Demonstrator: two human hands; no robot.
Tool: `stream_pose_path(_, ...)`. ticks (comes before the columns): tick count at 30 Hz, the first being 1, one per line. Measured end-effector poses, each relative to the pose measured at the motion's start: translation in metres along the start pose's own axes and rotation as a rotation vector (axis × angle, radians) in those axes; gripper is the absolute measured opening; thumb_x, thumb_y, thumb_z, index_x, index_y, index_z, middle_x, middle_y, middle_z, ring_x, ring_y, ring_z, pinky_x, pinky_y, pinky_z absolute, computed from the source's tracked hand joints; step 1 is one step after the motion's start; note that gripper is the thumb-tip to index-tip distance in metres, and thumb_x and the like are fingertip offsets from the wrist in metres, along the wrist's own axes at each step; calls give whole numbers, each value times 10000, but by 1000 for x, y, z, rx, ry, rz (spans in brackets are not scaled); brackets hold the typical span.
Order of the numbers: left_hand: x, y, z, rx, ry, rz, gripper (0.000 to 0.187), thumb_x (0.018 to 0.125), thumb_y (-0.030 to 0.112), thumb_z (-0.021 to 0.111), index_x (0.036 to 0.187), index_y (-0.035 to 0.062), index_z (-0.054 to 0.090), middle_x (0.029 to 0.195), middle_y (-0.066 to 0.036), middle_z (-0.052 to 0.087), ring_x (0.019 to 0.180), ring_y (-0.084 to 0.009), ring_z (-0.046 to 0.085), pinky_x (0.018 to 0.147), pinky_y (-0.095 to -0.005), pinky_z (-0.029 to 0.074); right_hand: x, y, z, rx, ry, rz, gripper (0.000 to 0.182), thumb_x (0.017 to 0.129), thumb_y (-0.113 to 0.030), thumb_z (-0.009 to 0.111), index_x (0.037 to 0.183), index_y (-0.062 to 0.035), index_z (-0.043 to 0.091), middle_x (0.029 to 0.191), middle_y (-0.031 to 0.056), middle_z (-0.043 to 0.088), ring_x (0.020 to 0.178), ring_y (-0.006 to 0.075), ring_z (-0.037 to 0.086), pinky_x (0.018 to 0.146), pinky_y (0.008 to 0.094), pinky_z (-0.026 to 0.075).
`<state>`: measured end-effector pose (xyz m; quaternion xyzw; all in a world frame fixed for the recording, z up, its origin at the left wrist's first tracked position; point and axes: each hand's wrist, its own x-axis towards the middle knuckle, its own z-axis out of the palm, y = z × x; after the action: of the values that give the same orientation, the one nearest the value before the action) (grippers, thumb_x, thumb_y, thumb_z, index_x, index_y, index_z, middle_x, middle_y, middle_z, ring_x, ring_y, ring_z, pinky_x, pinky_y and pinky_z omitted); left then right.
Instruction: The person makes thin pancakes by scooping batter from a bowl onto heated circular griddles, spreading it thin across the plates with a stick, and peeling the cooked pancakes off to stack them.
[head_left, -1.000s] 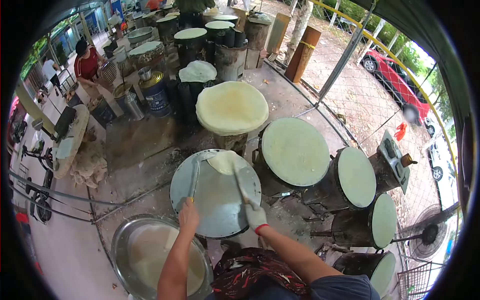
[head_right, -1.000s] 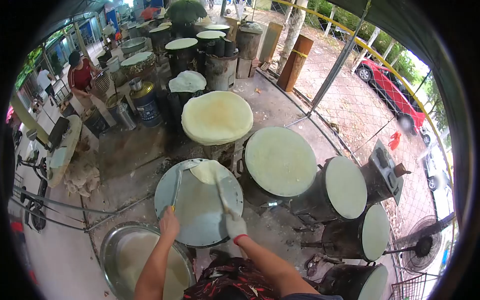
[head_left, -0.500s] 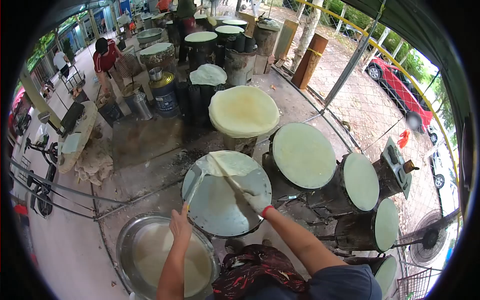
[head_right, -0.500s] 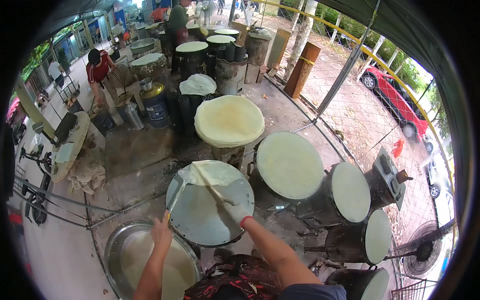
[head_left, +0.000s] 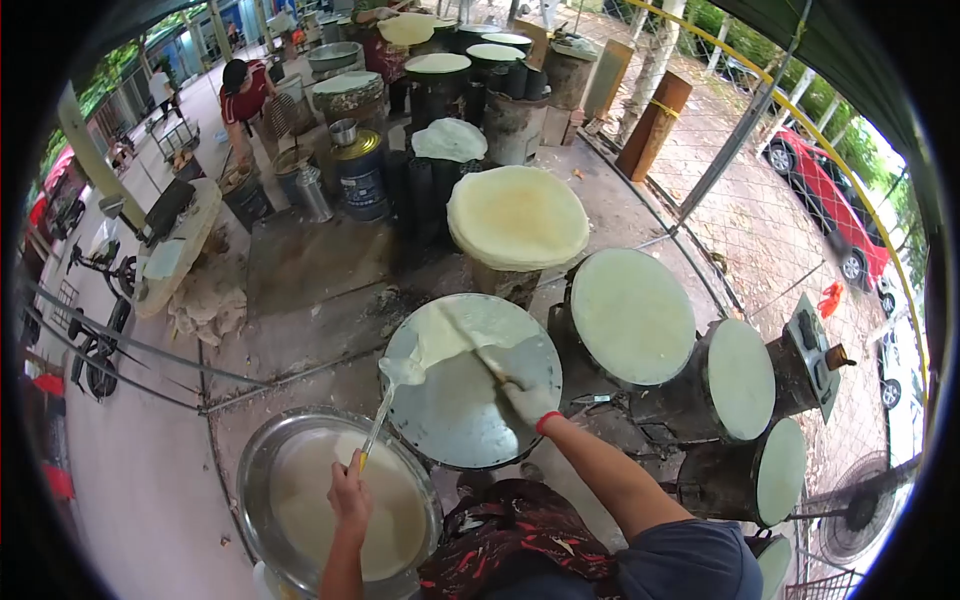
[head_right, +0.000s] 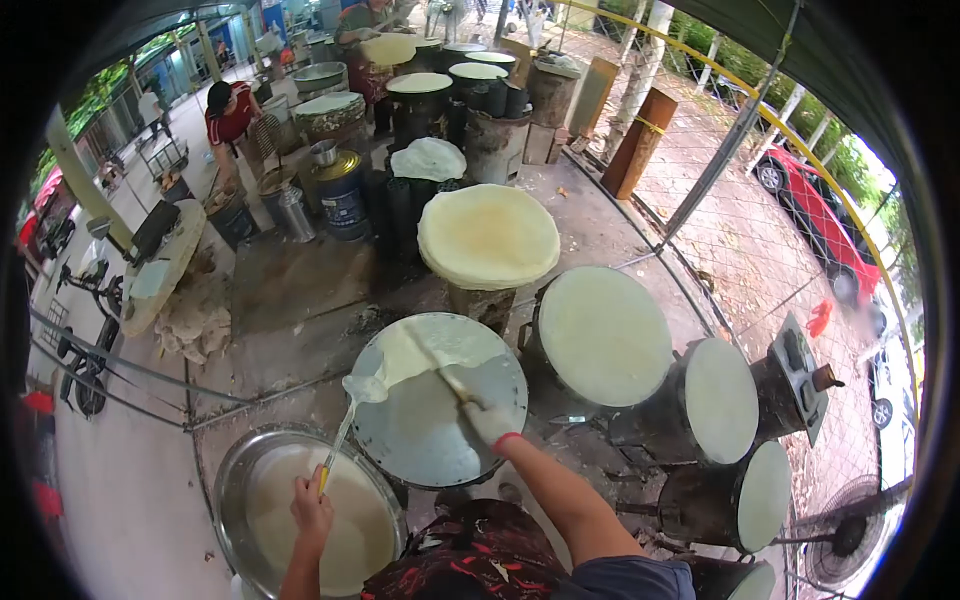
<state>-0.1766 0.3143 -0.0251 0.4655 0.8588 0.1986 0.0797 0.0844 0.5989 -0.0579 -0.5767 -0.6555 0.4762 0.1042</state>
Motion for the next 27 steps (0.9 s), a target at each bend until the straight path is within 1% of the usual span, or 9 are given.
stream_pose_path(5, -22, 12, 11, -282, 175, -19, 562, 708, -50, 554, 1256, 67, 515, 843, -114, 498, 735, -275, 540, 666, -376, 460, -3, -17, -24, 113, -381, -167, 347, 871, -288, 558, 1177, -133, 614, 994, 73, 669, 878, 181, 612, 825, 311, 463)
stream_pose_path(9, -40, 3, 34, -641, 265, -174, 478, 785, -34, 514, 1260, -29, 465, 754, -61, 524, 632, -175, 531, 562, -302, 453, 67, 76, -12, 262, -48, -115, 348, 871, -311, 562, 1160, -128, 624, 979, 52, 670, 836, 171, 615, 780, 298, 474)
stream_pose_path(12, -33, 58, 5, -995, 131, -568, 414, 831, -7, 478, 1244, -14, 450, 665, -11, 473, 490, -95, 460, 437, -232, 399, 48, 2, -8, -197, -292, -141, 368, 867, -295, 521, 1138, -68, 622, 916, 122, 674, 850, 184, 633, 748, 307, 480)
stream_pose_path(16, -45, 71, 17, -1180, 204, -715, 331, 844, 21, 450, 1175, 12, 444, 599, 1, 405, 399, -63, 374, 359, -212, 337, 33, -1, -28, 29, -565, -115, 381, 850, -317, 561, 1135, -73, 626, 939, 130, 676, 903, 203, 635, 764, 290, 478)
stream_pose_path(17, -52, 75, 17, -1203, 236, -759, 307, 846, 27, 445, 1153, 15, 444, 602, 2, 400, 402, -65, 374, 358, -216, 340, 59, 38, -23, 69, -382, -622, 382, 854, -341, 560, 1129, -87, 635, 923, 113, 682, 866, 225, 644, 753, 297, 488)
stream_pose_path(20, -72, 87, 16, -1244, 302, -867, 288, 848, 44, 441, 1135, 21, 443, 599, -5, 381, 397, -80, 366, 359, -230, 329, 85, 30, -37, 55, -149, -137, 381, 862, -362, 547, 1133, -111, 640, 886, 104, 684, 819, 240, 652, 723, 310, 497)
stream_pose_path(21, -75, 90, 17, -1255, 317, -891, 291, 847, 49, 442, 1137, 22, 443, 596, -9, 374, 393, -87, 361, 359, -235, 321, 76, 6, -41, -104, -228, -246, 382, 866, -383, 534, 1120, -121, 647, 839, 105, 681, 784, 249, 658, 688, 316, 501)
stream_pose_path(24, -90, 96, 23, -1284, 361, -956, 283, 846, 46, 435, 1129, 28, 449, 608, -14, 383, 400, -86, 366, 356, -236, 318, 51, -26, -35, -188, -709, -85, 385, 869, -406, 534, 1101, -123, 655, 895, 104, 675, 804, 247, 654, 707, 318, 498)
stream_pose_path(27, -105, 106, 26, -1352, 432, -1042, 274, 847, 46, 432, 1119, 27, 452, 607, -14, 384, 409, -86, 369, 355, -236, 315, 89, 38, -38, 26, -653, -596, 347, 849, -359, 587, 1093, -124, 659, 976, 66, 653, 708, 175, 606, 637, 313, 485)
